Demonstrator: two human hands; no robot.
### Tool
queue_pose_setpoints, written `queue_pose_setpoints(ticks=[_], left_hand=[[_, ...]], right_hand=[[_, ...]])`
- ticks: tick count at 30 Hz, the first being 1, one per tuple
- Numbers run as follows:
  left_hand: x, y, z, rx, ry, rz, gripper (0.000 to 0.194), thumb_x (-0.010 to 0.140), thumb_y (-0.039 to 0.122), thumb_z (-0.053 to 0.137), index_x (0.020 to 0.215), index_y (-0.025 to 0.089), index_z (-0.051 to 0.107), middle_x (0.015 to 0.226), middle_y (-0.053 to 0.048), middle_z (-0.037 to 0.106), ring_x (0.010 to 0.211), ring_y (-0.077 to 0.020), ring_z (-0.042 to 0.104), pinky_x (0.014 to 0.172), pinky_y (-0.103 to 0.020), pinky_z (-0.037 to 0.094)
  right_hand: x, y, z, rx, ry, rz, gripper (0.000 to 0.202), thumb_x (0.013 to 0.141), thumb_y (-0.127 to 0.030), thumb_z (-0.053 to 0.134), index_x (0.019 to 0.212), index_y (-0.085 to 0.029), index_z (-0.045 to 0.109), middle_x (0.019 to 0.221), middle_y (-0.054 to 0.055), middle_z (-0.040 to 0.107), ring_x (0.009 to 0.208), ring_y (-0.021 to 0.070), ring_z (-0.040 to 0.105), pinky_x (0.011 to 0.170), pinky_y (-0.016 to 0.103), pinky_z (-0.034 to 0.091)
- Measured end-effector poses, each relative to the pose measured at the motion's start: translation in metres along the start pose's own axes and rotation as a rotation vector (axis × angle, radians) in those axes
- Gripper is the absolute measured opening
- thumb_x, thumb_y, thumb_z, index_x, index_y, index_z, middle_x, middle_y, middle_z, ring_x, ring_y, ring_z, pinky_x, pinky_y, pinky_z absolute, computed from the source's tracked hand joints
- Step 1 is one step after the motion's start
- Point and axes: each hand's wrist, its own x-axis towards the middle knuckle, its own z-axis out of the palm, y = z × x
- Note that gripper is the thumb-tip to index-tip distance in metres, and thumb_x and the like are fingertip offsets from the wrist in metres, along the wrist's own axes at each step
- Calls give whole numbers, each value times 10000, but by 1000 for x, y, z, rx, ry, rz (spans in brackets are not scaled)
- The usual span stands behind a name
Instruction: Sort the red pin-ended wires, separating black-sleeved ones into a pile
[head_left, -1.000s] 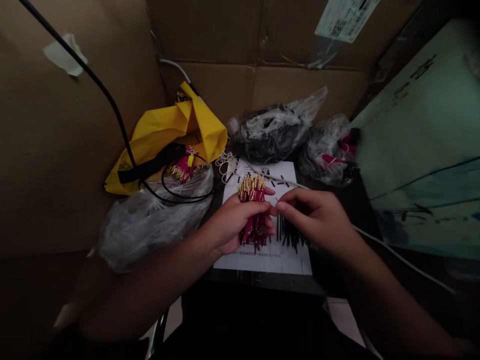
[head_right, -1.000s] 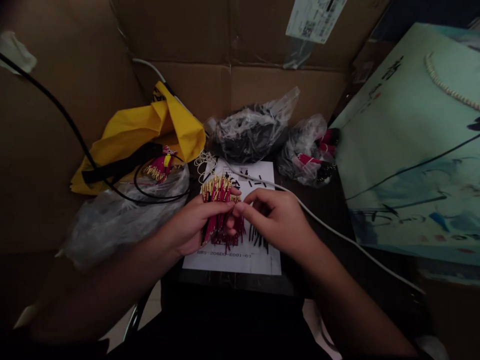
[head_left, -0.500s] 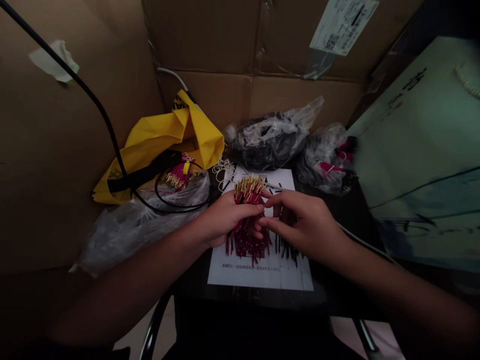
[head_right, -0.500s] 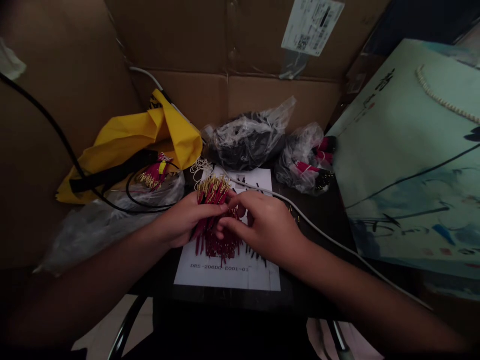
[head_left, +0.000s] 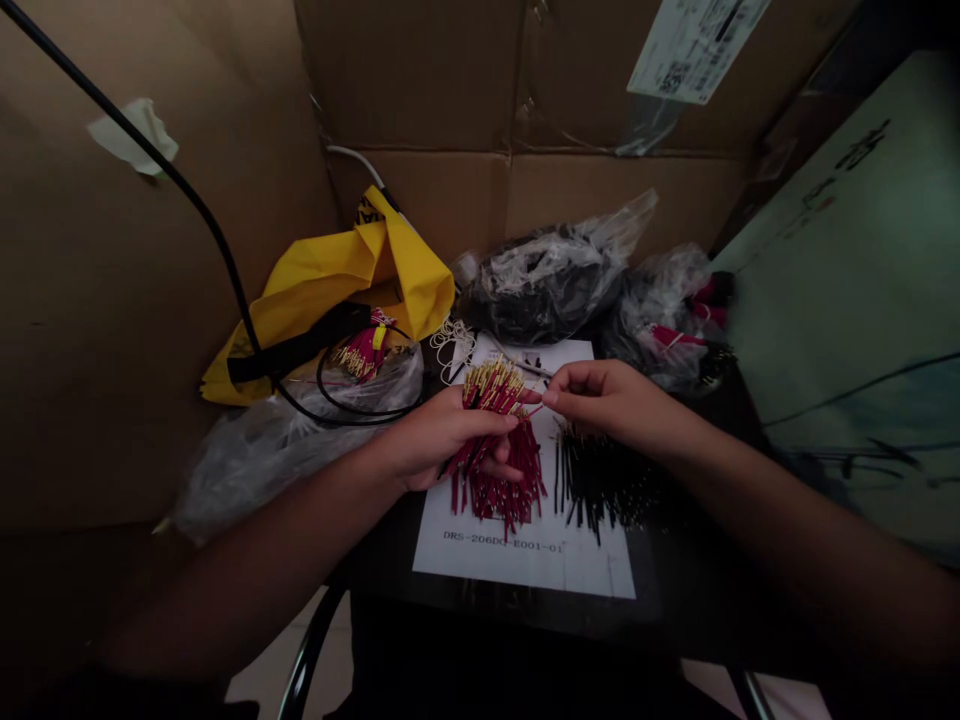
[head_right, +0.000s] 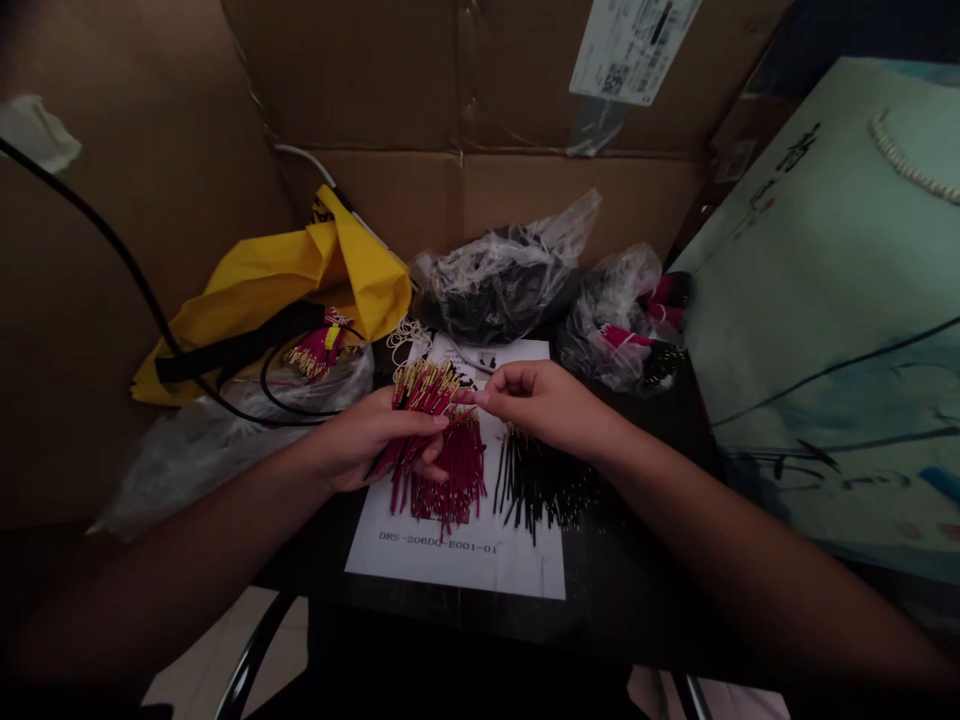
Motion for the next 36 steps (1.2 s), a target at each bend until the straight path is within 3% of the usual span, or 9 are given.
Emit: queue_pose_setpoints(ticks=[4, 8, 12, 14, 20, 26, 30, 36], left_hand=[[1, -3, 0, 32, -23, -52, 126, 803, 182, 686, 859, 98, 612, 619, -38, 641, 581, -144, 659, 652, -348, 625], [-1, -2, 0, 97, -60, -50, 129, 835, 226, 667, 876, 123, 601, 604, -7, 621, 483, -129, 633, 476, -232, 542], [-4, 2, -1, 112, -74, -27, 150, 839, 263, 672, 812, 138, 595, 577, 16, 593, 439, -115, 603, 420, -204, 481], [-5, 4, -1, 101, -76, -26, 148, 835, 263, 679, 809, 142, 598, 562, 30, 575, 418, -101, 573, 407, -198, 463], [-5, 6, 2, 65, -67, -70, 237, 882, 327, 620, 937, 107, 686, 540, -3, 602, 374, -84, 530, 354, -169, 399], [-5, 7, 7, -53, -45, -75, 223, 820, 138, 560, 914, 27, 728, 579, -90, 666, 463, -126, 603, 417, -199, 489], [-5, 5, 6, -37, -60, -94, 213, 820, 142, 578, 923, 35, 730, 567, -71, 658, 460, -128, 616, 459, -211, 532], [-5, 4, 8, -95, -93, -94, 109, 809, 123, 660, 895, 65, 695, 749, -108, 727, 598, -150, 681, 550, -251, 584]], right_hand=[[3, 2, 5, 34, 25, 46, 333, 777, -478, 724, 778, -168, 603, 547, -58, 502, 454, 59, 400, 432, 207, 297], [3, 3, 10, 90, 50, 41, 328, 756, -445, 756, 772, -184, 558, 601, -49, 546, 472, 71, 474, 441, 209, 384], [2, 4, 12, 144, 59, -29, 338, 753, -395, 770, 929, -209, 548, 720, -47, 576, 489, 76, 525, 441, 214, 429], [1, 4, 13, 109, 59, -50, 318, 776, -389, 750, 971, -205, 579, 734, -37, 591, 506, 85, 553, 461, 221, 449], [-2, 4, 13, -52, 81, -84, 186, 841, -373, 680, 860, -189, 661, 677, -7, 648, 589, 118, 601, 565, 245, 491], [1, 7, 12, 7, 57, -84, 218, 816, -374, 709, 888, -183, 633, 727, 0, 649, 627, 123, 617, 584, 254, 510], [1, 6, 12, 65, 76, -100, 298, 783, -370, 745, 969, -194, 593, 770, -12, 620, 607, 107, 600, 564, 249, 510], [-1, 3, 11, 34, 71, -61, 312, 776, -407, 752, 961, -196, 616, 766, -4, 632, 603, 116, 608, 563, 260, 519]])
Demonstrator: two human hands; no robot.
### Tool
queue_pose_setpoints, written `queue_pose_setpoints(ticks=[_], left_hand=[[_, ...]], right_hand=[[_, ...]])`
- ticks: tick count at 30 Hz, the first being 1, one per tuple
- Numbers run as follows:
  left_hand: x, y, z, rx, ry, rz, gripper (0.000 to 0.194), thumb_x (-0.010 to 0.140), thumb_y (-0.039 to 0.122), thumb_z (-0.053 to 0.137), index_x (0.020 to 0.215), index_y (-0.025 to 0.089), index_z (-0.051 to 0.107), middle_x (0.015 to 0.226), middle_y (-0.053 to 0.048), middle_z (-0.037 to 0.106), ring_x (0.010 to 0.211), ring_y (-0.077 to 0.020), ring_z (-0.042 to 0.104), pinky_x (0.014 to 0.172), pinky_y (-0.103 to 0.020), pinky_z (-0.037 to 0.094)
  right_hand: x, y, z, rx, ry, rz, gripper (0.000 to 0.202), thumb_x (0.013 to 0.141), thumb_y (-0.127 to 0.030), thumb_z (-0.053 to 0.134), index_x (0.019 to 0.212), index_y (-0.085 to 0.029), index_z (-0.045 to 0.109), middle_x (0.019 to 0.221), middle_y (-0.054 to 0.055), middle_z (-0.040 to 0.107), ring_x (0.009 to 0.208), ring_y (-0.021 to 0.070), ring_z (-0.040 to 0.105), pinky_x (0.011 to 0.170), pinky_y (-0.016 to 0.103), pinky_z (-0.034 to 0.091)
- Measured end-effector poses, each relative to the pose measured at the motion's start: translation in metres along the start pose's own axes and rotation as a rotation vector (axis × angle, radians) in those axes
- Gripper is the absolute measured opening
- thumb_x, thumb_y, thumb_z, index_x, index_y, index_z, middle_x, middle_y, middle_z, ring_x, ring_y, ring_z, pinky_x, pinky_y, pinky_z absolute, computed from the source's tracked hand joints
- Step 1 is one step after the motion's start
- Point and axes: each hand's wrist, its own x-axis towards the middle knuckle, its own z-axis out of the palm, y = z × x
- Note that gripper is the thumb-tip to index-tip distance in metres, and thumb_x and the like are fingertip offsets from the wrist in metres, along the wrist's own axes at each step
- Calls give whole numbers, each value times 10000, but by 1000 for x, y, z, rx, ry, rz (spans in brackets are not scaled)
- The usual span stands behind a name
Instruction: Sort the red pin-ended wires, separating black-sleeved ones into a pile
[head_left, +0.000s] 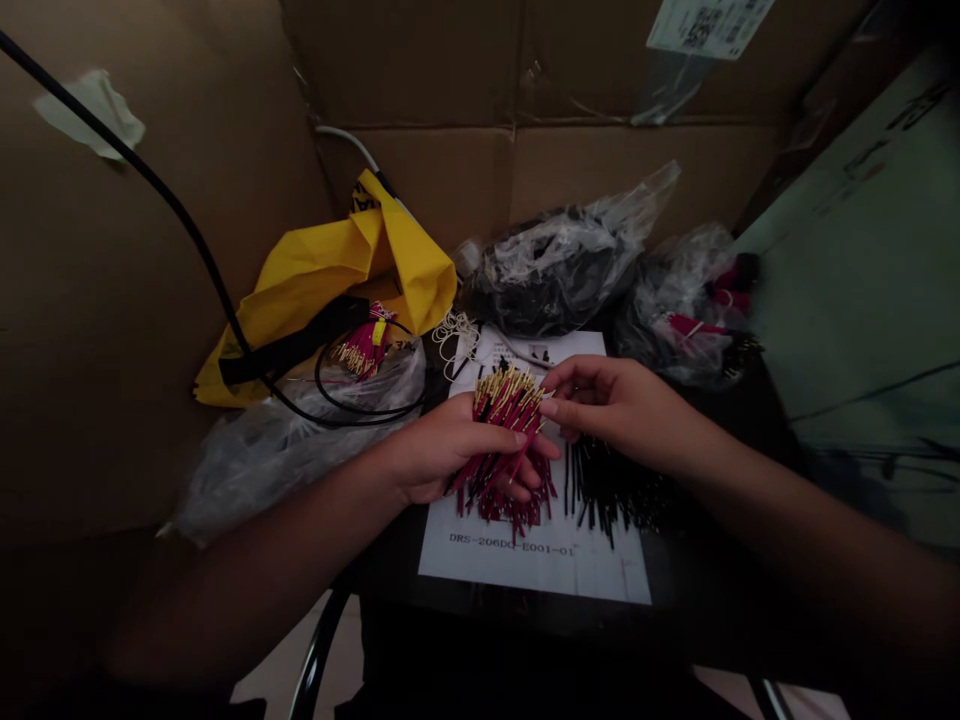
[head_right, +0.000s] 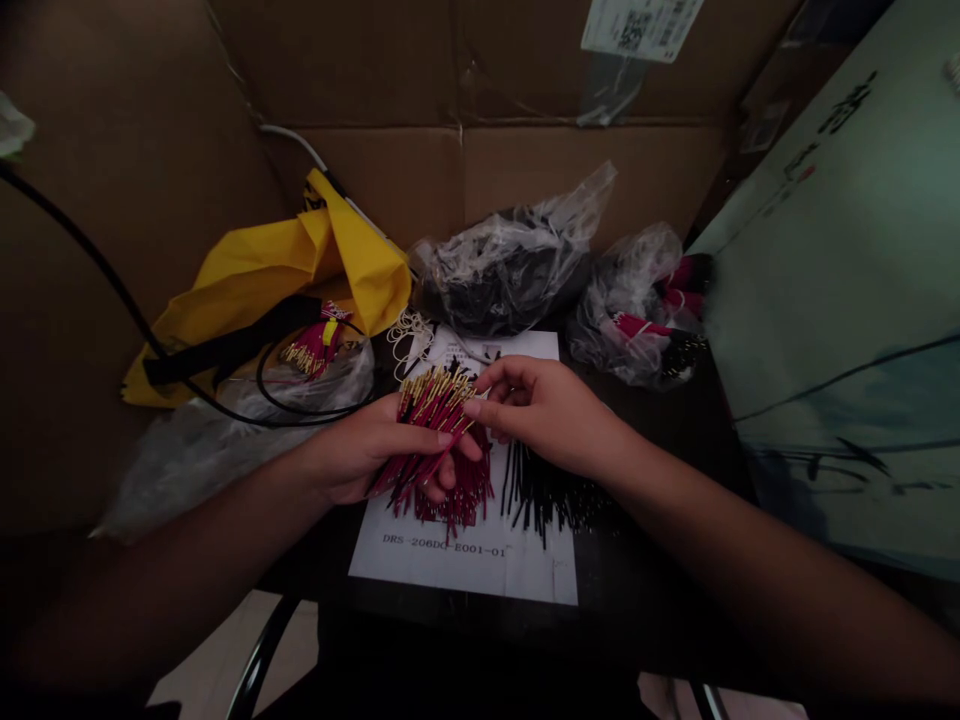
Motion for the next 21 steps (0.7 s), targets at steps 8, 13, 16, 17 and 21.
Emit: queue_pose_setpoints(ticks=[8, 13, 16, 17, 21], left_hand=[[2, -7, -5, -1, -16, 2, 191, 795, 119, 713, 982, 89, 686, 1031, -140, 728, 731, -164, 719, 661, -307, 617], [3, -7, -6, 44, -29, -3, 194, 801, 157, 726, 977, 80, 701, 1014, -146, 730, 754, -158, 718, 683, -284, 610], [3, -5, -7, 44, -9, 13, 226, 786, 170, 748, 994, 96, 700, 1056, -145, 722, 768, -154, 716, 675, -275, 610], [4, -5, -7, 44, -7, 18, 231, 784, 175, 751, 995, 98, 699, 1068, -146, 719, 763, -150, 715, 670, -273, 611], [4, -4, -7, 66, 3, 26, 228, 779, 168, 755, 988, 98, 699, 1074, -146, 716, 707, -134, 709, 641, -262, 612]], right_hand=[[2, 0, 1, 63, -39, 57, 284, 742, -395, 780, 816, -195, 594, 657, -31, 619, 539, 100, 581, 507, 231, 467], [0, -4, -1, 61, -60, 42, 258, 772, -383, 753, 794, -197, 575, 652, -29, 624, 544, 98, 579, 514, 229, 469], [-1, -5, -5, 56, -77, 33, 231, 791, -365, 738, 784, -197, 579, 656, -24, 633, 566, 103, 595, 543, 238, 491], [-1, -5, -6, 55, -94, 37, 224, 791, -358, 738, 780, -198, 581, 658, -23, 635, 569, 104, 597, 548, 240, 496], [0, -7, -6, 59, -129, 90, 220, 794, -379, 734, 807, -205, 600, 655, -13, 652, 555, 112, 601, 532, 246, 508]])
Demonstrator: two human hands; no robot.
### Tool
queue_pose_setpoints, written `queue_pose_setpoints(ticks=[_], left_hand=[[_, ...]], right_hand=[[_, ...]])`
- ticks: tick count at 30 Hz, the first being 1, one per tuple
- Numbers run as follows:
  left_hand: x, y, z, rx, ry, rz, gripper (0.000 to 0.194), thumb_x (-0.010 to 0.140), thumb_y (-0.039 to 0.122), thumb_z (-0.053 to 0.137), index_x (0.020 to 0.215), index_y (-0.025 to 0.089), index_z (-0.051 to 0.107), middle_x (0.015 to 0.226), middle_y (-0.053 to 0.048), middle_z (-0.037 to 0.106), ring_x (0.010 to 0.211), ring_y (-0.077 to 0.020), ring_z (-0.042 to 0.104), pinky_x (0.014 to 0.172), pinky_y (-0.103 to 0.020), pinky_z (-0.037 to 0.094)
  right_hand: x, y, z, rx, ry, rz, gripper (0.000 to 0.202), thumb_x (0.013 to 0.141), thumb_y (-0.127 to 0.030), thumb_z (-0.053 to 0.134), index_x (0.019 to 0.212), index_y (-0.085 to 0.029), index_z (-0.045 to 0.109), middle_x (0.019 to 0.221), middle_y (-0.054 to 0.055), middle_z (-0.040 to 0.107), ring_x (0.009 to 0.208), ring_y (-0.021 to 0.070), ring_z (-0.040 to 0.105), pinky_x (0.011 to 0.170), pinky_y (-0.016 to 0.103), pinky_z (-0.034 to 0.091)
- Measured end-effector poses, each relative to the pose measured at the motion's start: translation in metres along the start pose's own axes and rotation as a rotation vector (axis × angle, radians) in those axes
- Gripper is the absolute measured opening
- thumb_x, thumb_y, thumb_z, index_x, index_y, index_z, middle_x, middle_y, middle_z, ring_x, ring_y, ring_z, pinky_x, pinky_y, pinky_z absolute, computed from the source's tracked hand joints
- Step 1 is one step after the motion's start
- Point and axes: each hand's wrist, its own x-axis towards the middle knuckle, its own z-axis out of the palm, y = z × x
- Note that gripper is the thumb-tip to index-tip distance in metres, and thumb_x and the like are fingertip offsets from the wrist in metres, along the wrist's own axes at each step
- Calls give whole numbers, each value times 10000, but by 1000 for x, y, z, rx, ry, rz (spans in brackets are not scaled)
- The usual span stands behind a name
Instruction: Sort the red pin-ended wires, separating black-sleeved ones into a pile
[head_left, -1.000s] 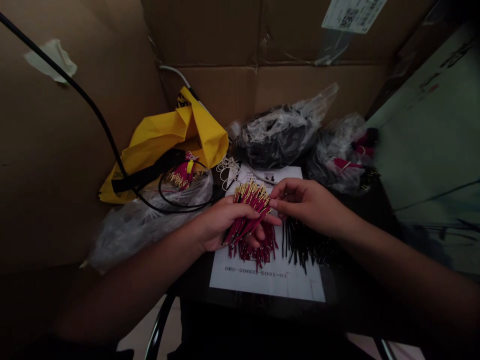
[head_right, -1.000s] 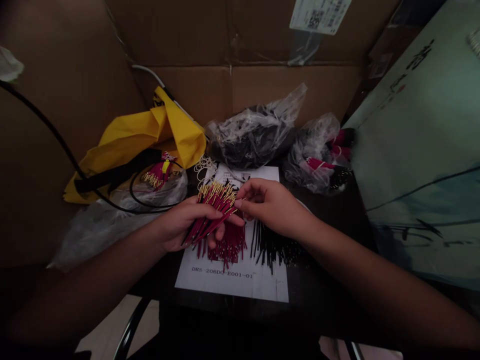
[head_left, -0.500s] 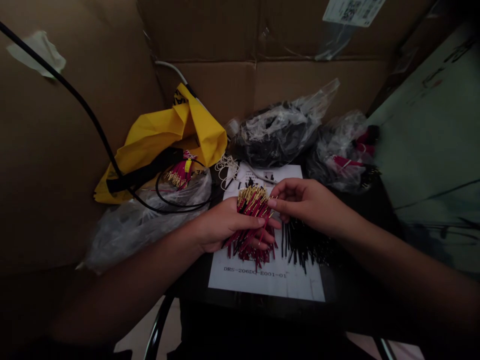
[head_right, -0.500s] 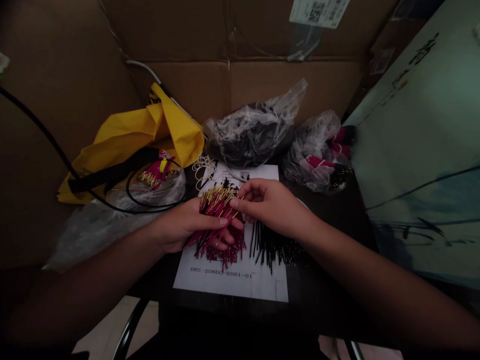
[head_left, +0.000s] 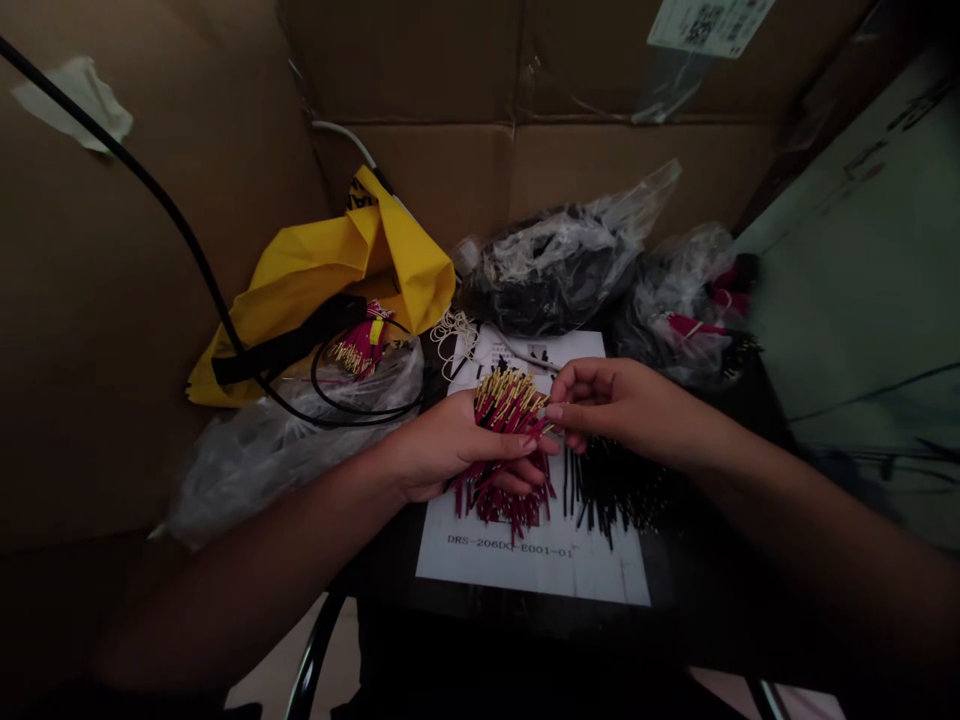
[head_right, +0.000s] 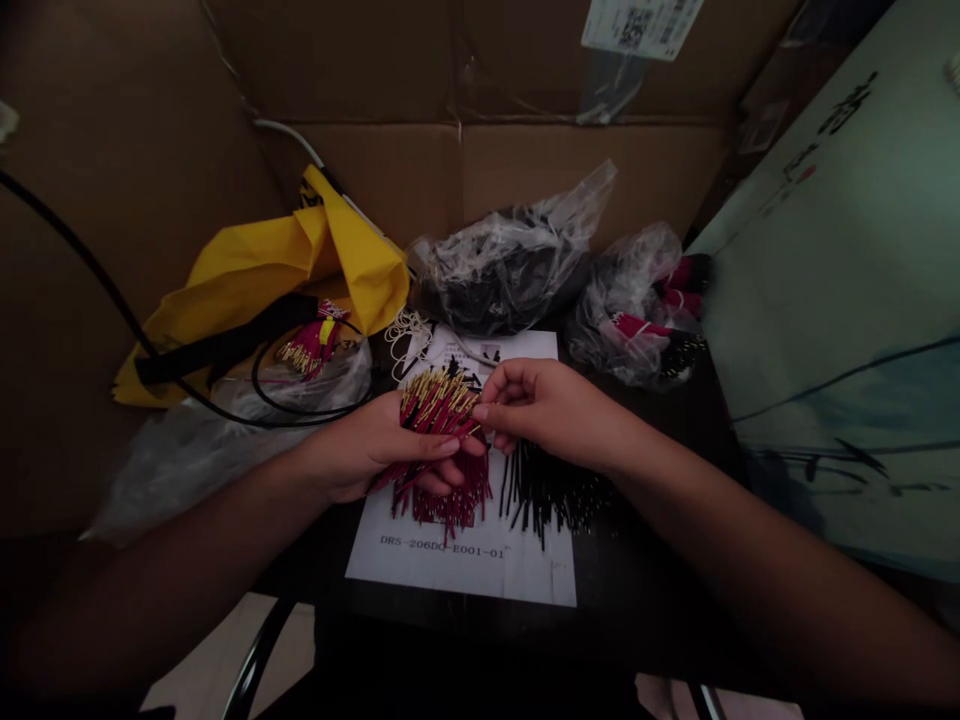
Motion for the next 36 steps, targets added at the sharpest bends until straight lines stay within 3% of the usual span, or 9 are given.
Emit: queue_pose_setpoints(ticks=[8, 15, 23, 26, 28, 33, 36], left_hand=[[1, -1, 4, 37, 34, 7, 235, 762, 128, 760, 984, 102, 685, 966, -90, 721, 691, -142, 719, 626, -252, 619], [1, 3, -1, 12, 45, 36, 230, 822, 186, 722, 1029, 97, 678, 988, -118, 729, 714, -147, 719, 631, -259, 621], [0, 2, -2, 18, 90, 14, 252, 822, 160, 711, 1064, 104, 670, 1017, -130, 728, 735, -159, 727, 643, -255, 620], [0, 3, -1, 30, 99, 11, 249, 819, 158, 712, 1057, 100, 672, 974, -130, 732, 712, -158, 725, 628, -247, 618], [1, 4, 0, 39, 111, 10, 217, 812, 165, 720, 1014, 93, 682, 964, -128, 732, 687, -149, 719, 615, -241, 616], [1, 3, 0, 43, 166, 16, 213, 784, 174, 747, 975, 98, 688, 936, -120, 737, 675, -148, 717, 610, -240, 615], [1, 2, 1, 41, 190, 16, 238, 765, 172, 765, 976, 91, 689, 891, -120, 740, 670, -152, 717, 611, -241, 615]], right_hand=[[0, 0, 8, -12, 40, 16, 248, 802, -432, 729, 791, -194, 657, 606, -12, 666, 490, 97, 575, 485, 224, 485], [1, 0, 1, 51, 4, 37, 151, 822, -326, 720, 787, -186, 673, 660, 0, 699, 538, 95, 614, 547, 230, 530], [1, 0, -15, -73, -57, 109, 195, 818, -371, 712, 815, -180, 672, 729, 5, 702, 603, 110, 641, 611, 251, 536], [-1, -4, -23, -245, -79, 76, 198, 852, -386, 668, 847, -188, 665, 680, -14, 667, 595, 117, 624, 587, 246, 502], [-3, -6, -26, -455, -81, -33, 190, 879, -384, 633, 868, -201, 683, 677, -15, 661, 615, 128, 618, 599, 254, 483], [-13, -10, -20, -1025, 26, -390, 212, 912, -323, 601, 1057, -216, 714, 983, 60, 708, 880, 200, 643, 786, 320, 476], [-18, -12, -9, -1266, 71, -479, 226, 916, -330, 606, 1053, -191, 719, 989, 96, 691, 920, 241, 604, 796, 354, 461]])
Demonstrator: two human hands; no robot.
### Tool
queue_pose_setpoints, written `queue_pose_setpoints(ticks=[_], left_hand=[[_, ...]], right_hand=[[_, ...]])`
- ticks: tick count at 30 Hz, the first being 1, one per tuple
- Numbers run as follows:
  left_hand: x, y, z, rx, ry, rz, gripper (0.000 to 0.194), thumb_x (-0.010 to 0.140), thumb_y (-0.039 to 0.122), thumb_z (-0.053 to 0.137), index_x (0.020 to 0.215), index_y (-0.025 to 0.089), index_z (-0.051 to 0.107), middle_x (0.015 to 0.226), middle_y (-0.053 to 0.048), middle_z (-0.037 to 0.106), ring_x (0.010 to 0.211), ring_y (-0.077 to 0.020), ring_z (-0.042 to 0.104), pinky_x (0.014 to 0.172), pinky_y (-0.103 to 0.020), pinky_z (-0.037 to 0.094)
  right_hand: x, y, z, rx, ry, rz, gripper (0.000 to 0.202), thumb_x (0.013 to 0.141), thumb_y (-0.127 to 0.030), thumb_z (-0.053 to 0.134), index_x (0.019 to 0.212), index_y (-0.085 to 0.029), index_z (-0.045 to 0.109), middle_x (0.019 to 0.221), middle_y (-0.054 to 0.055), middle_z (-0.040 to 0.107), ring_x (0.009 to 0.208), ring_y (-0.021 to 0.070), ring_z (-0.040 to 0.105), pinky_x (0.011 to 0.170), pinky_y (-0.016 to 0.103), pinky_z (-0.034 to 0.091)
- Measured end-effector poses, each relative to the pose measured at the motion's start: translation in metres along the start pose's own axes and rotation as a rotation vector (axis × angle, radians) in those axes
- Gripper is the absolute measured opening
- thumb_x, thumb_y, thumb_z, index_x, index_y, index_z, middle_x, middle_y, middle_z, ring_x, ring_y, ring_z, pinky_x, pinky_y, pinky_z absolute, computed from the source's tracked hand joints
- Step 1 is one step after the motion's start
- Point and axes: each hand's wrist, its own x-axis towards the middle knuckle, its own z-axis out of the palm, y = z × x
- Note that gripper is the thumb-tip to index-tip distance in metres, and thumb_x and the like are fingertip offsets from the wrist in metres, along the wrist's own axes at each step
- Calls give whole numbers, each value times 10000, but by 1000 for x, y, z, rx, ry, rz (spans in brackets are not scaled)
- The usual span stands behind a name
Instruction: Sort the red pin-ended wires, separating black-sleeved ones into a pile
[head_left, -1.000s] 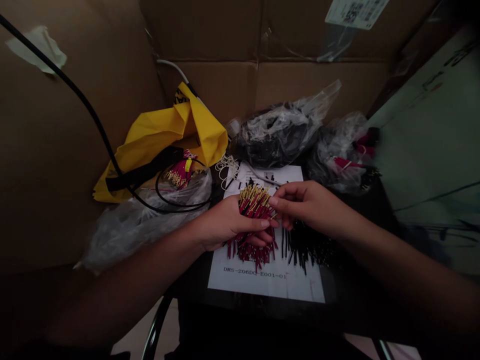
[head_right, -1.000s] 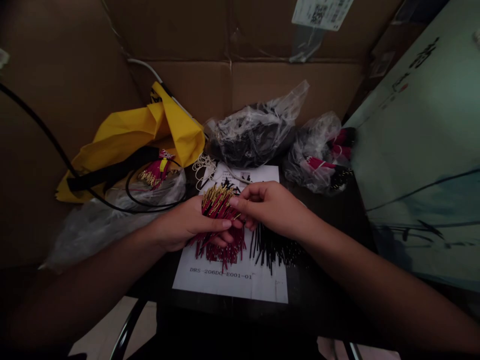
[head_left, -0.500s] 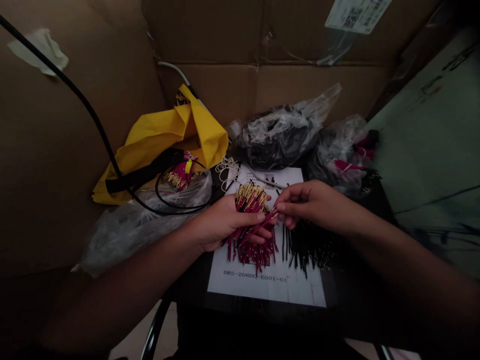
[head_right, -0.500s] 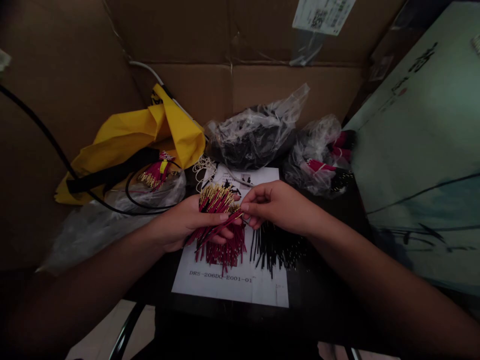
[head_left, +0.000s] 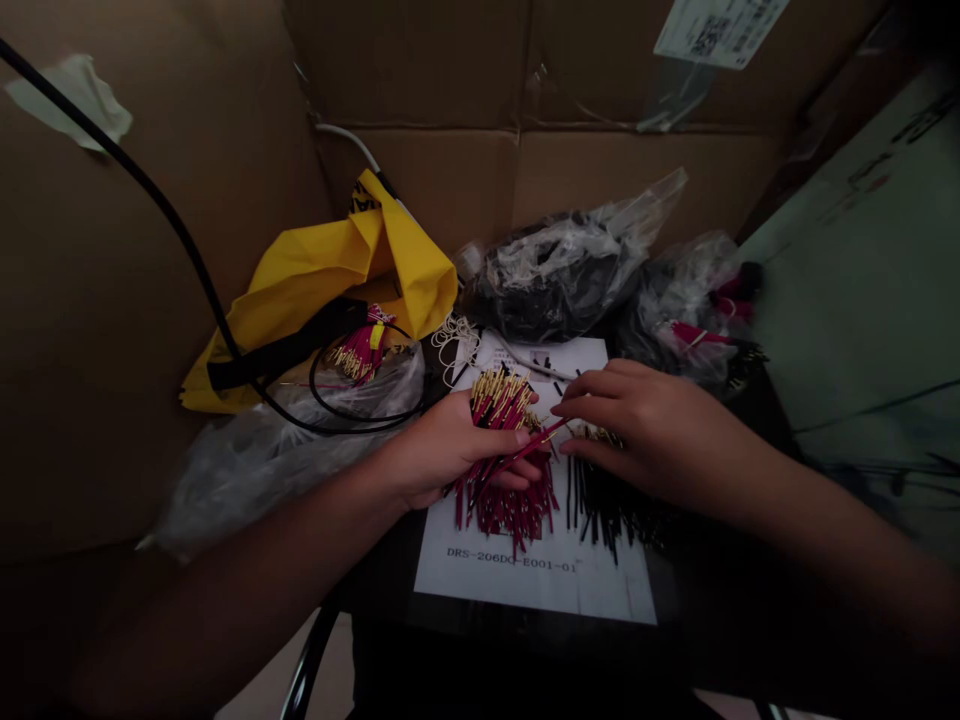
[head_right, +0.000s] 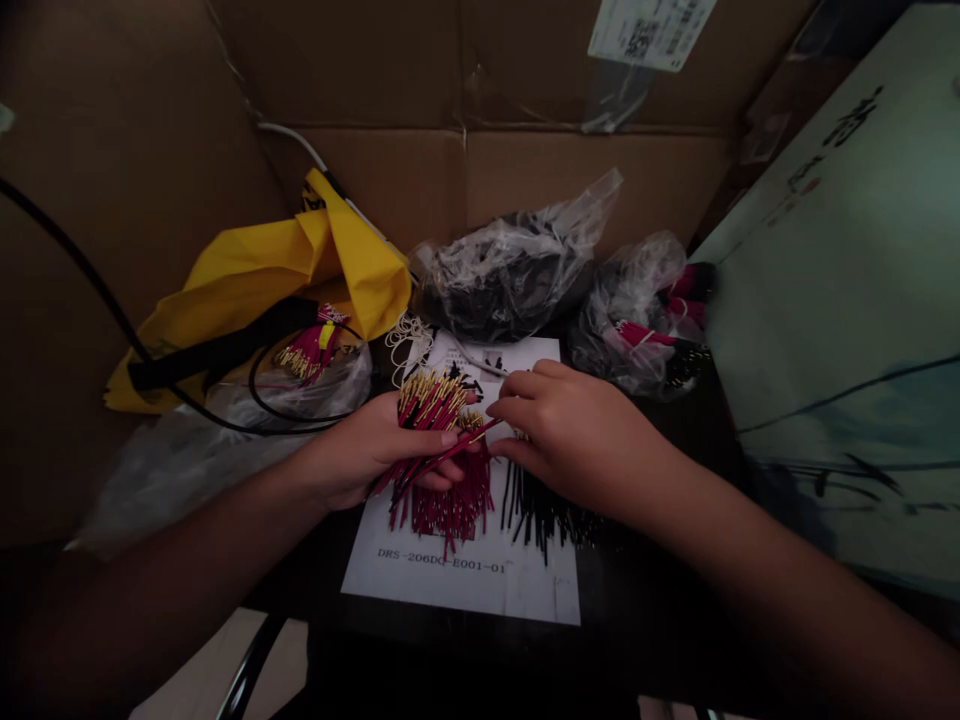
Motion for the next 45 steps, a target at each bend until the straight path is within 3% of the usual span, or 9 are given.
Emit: queue_pose_setpoints(ticks=[8, 12, 17, 21, 25, 30, 38, 45], left_hand=[[0, -2, 0, -11, -1, -1, 242, 777, 141, 744, 1003, 107, 665, 885, -115, 743, 680, -171, 730, 602, -244, 616], [-2, 1, 1, -8, 1, -22, 198, 798, 136, 712, 985, 99, 657, 893, -123, 743, 669, -175, 731, 580, -241, 613], [-4, 9, 0, -29, 32, -23, 143, 822, 151, 679, 951, 92, 666, 918, -124, 743, 662, -177, 730, 556, -237, 611], [-6, 17, -5, -16, 74, 47, 163, 819, 127, 672, 976, 83, 664, 868, -114, 745, 571, -135, 687, 497, -214, 590], [-18, 30, -10, -25, 177, 169, 308, 805, 120, 692, 1106, 100, 630, 928, -119, 750, 573, -123, 671, 483, -210, 586], [-43, 41, -12, -97, 351, 317, 450, 798, 84, 688, 1236, 132, 596, 921, -90, 748, 554, -97, 647, 486, -183, 577], [-69, 2, -29, -187, 543, 337, 518, 814, 106, 685, 1310, 192, 564, 940, -63, 738, 550, -77, 624, 486, -167, 568], [-78, -15, -39, -190, 641, 329, 508, 803, 109, 696, 1289, 191, 572, 937, -53, 742, 550, -79, 628, 500, -181, 578]], right_hand=[[6, -12, 17, -91, -75, -68, 217, 950, -267, 547, 821, -177, 696, 785, 61, 663, 774, 210, 550, 754, 346, 427], [7, -10, 19, -26, -71, -85, 220, 961, -236, 524, 840, -184, 700, 782, 49, 656, 779, 198, 548, 753, 328, 428], [3, -6, 6, -72, -14, -111, 209, 968, -236, 520, 931, -206, 724, 850, 55, 667, 797, 192, 553, 693, 306, 419], [-2, 1, -4, -203, 25, -155, 182, 940, -201, 567, 1034, -225, 721, 922, 61, 681, 827, 205, 557, 670, 311, 404], [-2, 7, -7, -315, 65, -207, 226, 927, -162, 569, 1098, -225, 703, 980, 79, 677, 832, 217, 557, 663, 326, 395], [15, -6, 0, -371, 51, -313, 249, 947, -175, 539, 1160, -209, 663, 926, 79, 650, 792, 215, 528, 637, 331, 370], [66, -49, 15, -328, -7, -534, 155, 946, -170, 538, 918, -180, 690, 899, 70, 625, 848, 229, 517, 594, 330, 324], [88, -57, 30, -288, -94, -535, 98, 817, -141, 699, 738, -194, 675, 850, 60, 629, 860, 239, 496, 585, 334, 308]])
